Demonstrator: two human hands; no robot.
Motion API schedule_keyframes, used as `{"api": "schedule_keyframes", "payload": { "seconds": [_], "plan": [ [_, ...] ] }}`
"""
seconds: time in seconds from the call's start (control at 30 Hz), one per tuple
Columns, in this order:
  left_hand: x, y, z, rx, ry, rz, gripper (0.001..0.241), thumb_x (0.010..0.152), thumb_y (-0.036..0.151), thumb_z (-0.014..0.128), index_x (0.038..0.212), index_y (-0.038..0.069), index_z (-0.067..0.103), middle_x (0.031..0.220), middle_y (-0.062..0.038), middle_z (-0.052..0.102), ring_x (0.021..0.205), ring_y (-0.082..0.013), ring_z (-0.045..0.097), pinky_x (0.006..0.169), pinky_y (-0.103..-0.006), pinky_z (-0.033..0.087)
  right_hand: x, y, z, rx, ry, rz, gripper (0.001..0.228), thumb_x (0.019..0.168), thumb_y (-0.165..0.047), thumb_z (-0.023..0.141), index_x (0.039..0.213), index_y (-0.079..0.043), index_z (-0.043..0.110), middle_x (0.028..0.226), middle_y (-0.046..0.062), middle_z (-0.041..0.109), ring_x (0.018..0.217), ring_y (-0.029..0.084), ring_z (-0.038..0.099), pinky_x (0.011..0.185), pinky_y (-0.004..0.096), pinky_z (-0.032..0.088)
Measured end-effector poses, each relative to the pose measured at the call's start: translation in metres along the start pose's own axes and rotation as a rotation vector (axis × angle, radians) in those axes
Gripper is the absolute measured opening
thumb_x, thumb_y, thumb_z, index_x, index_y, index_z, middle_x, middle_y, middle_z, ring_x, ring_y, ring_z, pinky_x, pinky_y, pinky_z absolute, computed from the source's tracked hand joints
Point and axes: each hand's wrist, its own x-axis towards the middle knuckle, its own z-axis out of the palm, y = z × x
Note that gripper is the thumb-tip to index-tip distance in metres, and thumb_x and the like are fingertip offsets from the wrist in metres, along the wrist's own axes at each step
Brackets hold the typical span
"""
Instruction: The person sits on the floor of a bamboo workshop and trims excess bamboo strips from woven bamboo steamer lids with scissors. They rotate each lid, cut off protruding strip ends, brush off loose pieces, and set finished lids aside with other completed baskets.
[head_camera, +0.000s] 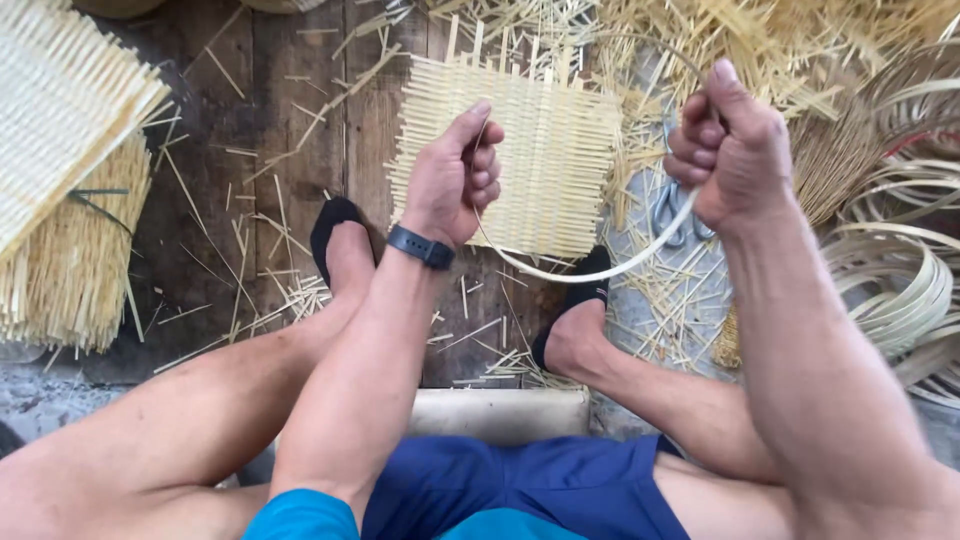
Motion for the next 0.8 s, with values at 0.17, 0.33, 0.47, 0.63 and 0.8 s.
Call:
{"api": "schedule_keyframes", "payload": {
  "seconds": [0.17, 0.33, 0.47, 0.63, 0.8],
  "plan": [
    [0.016, -0.011, -0.024, -0.104, -0.006, 0.046, 0.029, 0.101, 0.033, 0.067, 0.087, 0.008, 0.064, 0.059, 0.006, 0.048, 0.047, -0.0047, 0.04, 0.04, -0.0215, 0.031, 0.013, 0.016, 0.007, 0.058, 0.199, -0.029, 0.04, 0.107, -0.041, 0.065, 0.085, -0.008, 0.061, 0.06, -0.007, 0.041, 0.049, 0.007, 0.036, 0.042, 0.024, 0.031],
    [0.022, 0.002, -0.031, -0.218, 0.186, 0.104, 0.02, 0.095, 0.029, 0.069, 0.102, 0.01, 0.07, 0.062, 0.005, 0.053, 0.049, -0.004, 0.044, 0.039, -0.0196, 0.034, 0.024, 0.038, 0.013, -0.125, 0.135, -0.028, 0.017, 0.094, -0.019, 0.068, 0.104, -0.005, 0.067, 0.082, 0.004, 0.071, 0.069, 0.012, 0.068, 0.059, 0.025, 0.06],
    [0.041, -0.008, -0.046, 0.028, 0.492, 0.258, 0.02, 0.09, 0.019, 0.076, 0.104, 0.006, 0.072, 0.072, 0.001, 0.066, 0.055, -0.0067, 0.055, 0.044, -0.0228, 0.044, 0.047, 0.081, 0.02, -0.19, 0.332, 0.001, 0.021, 0.088, -0.005, 0.075, 0.109, -0.004, 0.072, 0.096, 0.01, 0.076, 0.079, 0.015, 0.074, 0.065, 0.033, 0.066],
    [0.089, -0.021, -0.112, 1.004, 0.613, 0.572, 0.015, 0.08, 0.01, 0.085, 0.094, 0.007, 0.083, 0.081, -0.005, 0.074, 0.07, -0.0145, 0.069, 0.065, -0.029, 0.055, 0.089, 0.128, 0.025, -0.51, 0.444, 0.077, 0.028, 0.087, -0.007, 0.077, 0.114, -0.006, 0.076, 0.093, 0.008, 0.077, 0.076, 0.014, 0.072, 0.068, 0.029, 0.063],
    [0.093, -0.016, -0.123, 1.35, 0.612, 0.382, 0.015, 0.076, 0.009, 0.085, 0.09, 0.013, 0.083, 0.081, -0.007, 0.079, 0.073, -0.0181, 0.074, 0.072, -0.0328, 0.057, 0.093, 0.166, 0.02, -0.812, 0.454, -0.055, 0.037, 0.082, -0.006, 0.082, 0.119, -0.007, 0.076, 0.09, 0.008, 0.078, 0.076, 0.013, 0.071, 0.076, 0.028, 0.057]
  ]
}}
